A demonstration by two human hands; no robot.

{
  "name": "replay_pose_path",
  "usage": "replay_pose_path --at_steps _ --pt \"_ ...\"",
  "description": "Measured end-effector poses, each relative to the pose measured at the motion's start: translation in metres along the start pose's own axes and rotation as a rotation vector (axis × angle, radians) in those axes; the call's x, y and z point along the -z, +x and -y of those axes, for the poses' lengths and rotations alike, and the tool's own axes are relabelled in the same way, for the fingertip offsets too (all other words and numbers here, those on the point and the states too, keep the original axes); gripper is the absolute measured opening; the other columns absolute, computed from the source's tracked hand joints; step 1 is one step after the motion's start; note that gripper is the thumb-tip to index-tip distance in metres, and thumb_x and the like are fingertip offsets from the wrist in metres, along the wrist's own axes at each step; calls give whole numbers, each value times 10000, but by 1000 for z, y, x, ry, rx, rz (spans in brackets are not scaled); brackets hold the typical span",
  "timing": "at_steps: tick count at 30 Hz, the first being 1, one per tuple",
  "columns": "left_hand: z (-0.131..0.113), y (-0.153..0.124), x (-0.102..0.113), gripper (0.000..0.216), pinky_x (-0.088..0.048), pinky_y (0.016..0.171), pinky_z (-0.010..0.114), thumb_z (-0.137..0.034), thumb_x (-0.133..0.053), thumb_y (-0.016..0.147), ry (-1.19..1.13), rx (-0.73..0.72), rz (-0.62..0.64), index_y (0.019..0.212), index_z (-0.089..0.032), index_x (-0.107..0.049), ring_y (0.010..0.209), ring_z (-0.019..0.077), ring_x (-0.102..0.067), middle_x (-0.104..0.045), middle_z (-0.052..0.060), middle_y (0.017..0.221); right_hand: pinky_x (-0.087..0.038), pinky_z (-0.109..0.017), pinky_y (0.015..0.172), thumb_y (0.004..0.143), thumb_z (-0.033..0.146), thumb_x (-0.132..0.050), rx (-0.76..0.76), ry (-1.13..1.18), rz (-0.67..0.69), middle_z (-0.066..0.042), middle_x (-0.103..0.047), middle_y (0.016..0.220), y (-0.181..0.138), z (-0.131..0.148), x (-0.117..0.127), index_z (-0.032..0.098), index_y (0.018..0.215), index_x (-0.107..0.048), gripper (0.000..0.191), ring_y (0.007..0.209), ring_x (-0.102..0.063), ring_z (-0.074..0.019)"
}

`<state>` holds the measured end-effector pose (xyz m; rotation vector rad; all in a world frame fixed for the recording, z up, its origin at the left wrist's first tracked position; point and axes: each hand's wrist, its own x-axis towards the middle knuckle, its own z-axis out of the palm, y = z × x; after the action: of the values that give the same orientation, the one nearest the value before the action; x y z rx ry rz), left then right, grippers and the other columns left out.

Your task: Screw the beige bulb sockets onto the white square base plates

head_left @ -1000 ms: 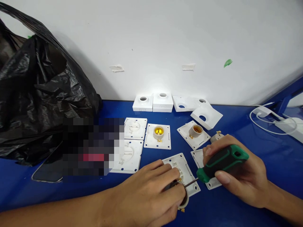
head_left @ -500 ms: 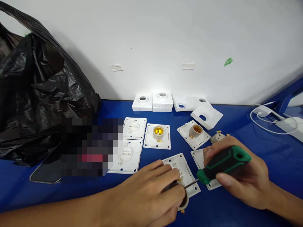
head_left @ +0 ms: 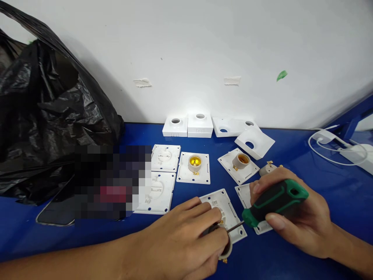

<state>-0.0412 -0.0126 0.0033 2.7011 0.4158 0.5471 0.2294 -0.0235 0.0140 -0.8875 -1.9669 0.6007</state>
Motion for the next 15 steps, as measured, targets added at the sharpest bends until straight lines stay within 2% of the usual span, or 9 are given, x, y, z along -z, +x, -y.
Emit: replay_pose_path --at_steps 7,15 --pt "-3 -1 1 136 -485 830 335 -92 -512 1040 3 7 -7 957 -184 -566 844 194 -585 -637 43 960 -569 -311 531 1003 389 -680 3 9 66 -7 -702 833 -1 -5 2 310 1193 -605 219 653 -687 -205" --pt "0 -2 2 104 -496 877 332 -116 -559 1032 -1 -2 12 955 -186 -567 842 192 -584 -629 32 955 -571 -274 559 1026 401 -656 25 -11 95 3 -692 852 2 -4 3 289 1195 -584 215 661 -682 -173"
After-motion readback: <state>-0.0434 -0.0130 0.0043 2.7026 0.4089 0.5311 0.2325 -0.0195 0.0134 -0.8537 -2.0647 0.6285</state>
